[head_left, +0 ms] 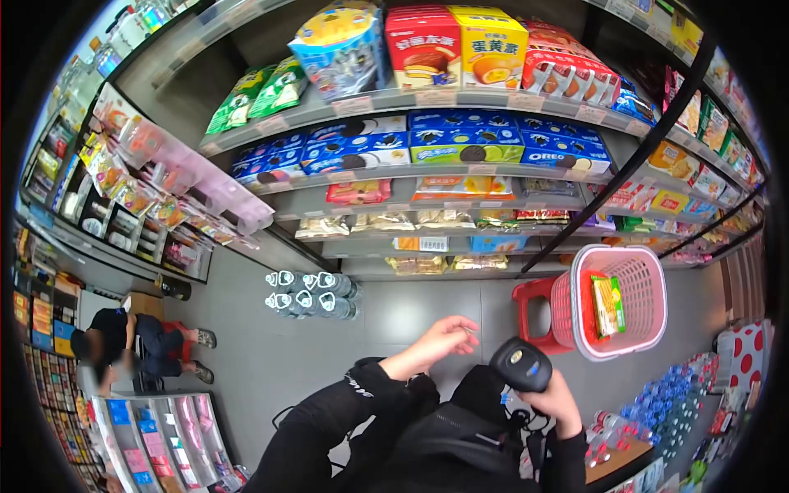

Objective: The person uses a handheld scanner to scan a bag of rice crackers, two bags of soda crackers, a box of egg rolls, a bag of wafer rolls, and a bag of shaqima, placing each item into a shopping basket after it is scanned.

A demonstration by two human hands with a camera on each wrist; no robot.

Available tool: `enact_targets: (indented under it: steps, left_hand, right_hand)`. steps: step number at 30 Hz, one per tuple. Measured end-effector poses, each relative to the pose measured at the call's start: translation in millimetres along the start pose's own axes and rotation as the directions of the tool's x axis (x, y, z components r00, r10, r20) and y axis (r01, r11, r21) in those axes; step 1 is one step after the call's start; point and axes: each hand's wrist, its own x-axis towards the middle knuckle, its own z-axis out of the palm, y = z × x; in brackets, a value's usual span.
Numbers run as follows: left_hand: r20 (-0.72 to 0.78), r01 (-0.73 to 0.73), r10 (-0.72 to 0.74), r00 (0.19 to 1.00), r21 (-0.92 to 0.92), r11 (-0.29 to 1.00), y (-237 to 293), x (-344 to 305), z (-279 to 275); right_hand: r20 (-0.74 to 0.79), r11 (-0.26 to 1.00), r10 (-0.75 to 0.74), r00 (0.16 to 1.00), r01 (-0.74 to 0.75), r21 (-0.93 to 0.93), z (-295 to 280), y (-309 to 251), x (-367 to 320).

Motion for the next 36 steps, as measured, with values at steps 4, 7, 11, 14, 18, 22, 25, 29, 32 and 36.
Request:
enact_targets:
  steps: [4, 7, 11, 14, 18, 22, 25, 29, 32, 36]
  left_hand:
    - [-0.093, -0.066, 0.068, 0.993, 0.027, 0.997, 9.0, -73.6, -52.2]
    - [-0.195, -0.101, 0.102, 0.975, 0.013, 0.995, 4.4, -125.0, -91.5]
    - [-0.340, -0.022, 0.028, 0.940, 0.023, 0.999, -3.6, -187.5, -140.9]
    - [-0.438, 0.036, -0.009, 0.899, 0.054, 0.998, -6.6, -220.0, -172.9]
    - [-0.534, 0.102, -0.060, 0.843, 0.048, 0.994, -12.9, -224.3, -189.8]
    - [-0.542, 0.097, -0.036, 0.839, 0.085, 0.992, -23.0, -187.4, -188.0]
    - [-0.448, 0.061, -0.018, 0.894, 0.083, 0.995, -21.8, -145.8, -180.9]
    - [-0.417, 0.019, -0.027, 0.908, -0.022, 1.000, -11.2, -82.7, -184.8]
    - [-0.507, 0.076, -0.049, 0.860, 0.032, 0.997, -8.1, -34.0, -190.2]
    - [-0.539, 0.154, -0.130, 0.832, -0.001, 0.988, -4.4, 19.0, -192.2]
  right_hand:
    - [0.055, 0.971, -0.220, 0.974, 0.224, -0.082, 41.3, -35.7, 14.0]
    - [0.103, 0.964, -0.236, 0.966, 0.247, -0.103, 60.8, -57.5, 23.1]
    - [0.139, 0.954, -0.236, 0.962, 0.257, -0.152, 77.3, -83.5, 29.5]
    - [0.206, 0.937, -0.261, 0.943, 0.299, -0.180, 84.7, -86.7, 37.6]
    - [0.247, 0.941, -0.219, 0.944, 0.271, -0.201, 88.1, -84.9, 52.6]
    - [0.283, 0.944, -0.192, 0.940, 0.255, -0.208, 89.0, -81.7, 75.2]
    - [0.306, 0.944, -0.219, 0.926, 0.280, -0.172, 87.5, -89.1, 101.1]
    - [0.401, 0.957, -0.150, 0.904, 0.234, -0.169, 75.0, -97.6, 143.8]
    - [0.337, 0.949, -0.239, 0.911, 0.293, -0.118, 60.9, -88.2, 175.1]
    - [0.334, 0.972, -0.149, 0.931, 0.199, -0.122, 37.5, -77.8, 210.6]
